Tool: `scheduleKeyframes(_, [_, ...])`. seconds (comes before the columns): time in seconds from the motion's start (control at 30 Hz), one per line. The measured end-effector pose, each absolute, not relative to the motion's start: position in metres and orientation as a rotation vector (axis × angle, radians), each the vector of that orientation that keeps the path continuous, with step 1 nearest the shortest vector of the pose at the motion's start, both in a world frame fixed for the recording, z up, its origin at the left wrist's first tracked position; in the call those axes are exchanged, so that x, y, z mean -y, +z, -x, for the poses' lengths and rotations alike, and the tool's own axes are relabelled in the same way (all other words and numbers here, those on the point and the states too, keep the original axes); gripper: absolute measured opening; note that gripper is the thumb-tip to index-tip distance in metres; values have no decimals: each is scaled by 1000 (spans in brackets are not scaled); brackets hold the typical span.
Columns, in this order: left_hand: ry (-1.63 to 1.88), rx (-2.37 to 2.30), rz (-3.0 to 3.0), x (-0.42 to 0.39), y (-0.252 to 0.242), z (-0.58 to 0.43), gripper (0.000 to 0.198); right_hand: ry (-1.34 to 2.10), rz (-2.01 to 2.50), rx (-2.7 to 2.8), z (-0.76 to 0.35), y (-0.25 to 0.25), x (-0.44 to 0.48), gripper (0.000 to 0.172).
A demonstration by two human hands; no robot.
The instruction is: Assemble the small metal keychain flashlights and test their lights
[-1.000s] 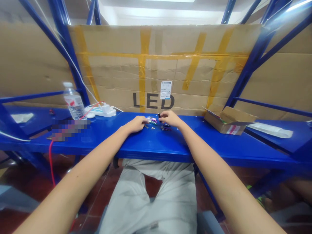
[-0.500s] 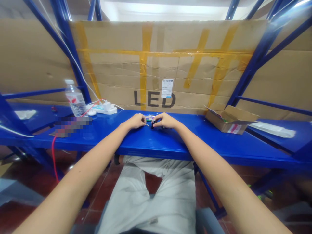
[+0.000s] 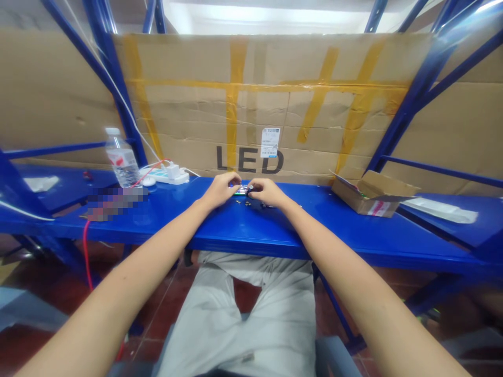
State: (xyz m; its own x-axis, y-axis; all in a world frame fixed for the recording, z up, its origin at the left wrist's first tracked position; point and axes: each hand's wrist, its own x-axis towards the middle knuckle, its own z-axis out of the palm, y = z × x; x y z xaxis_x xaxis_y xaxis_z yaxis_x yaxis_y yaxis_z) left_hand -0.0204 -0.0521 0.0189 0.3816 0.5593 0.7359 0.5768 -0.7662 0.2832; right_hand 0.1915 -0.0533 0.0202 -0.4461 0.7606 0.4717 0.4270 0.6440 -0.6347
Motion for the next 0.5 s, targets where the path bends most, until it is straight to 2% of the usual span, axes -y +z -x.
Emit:
scheduleKeyframes(0.23, [-1393, 687, 2522, 63, 12, 2, 9, 222, 896, 2106, -196, 17, 43, 23])
scheduleKeyframes(0.5, [-1344, 644, 2528, 60, 10, 2, 10, 196, 873, 2090, -195, 18, 42, 21])
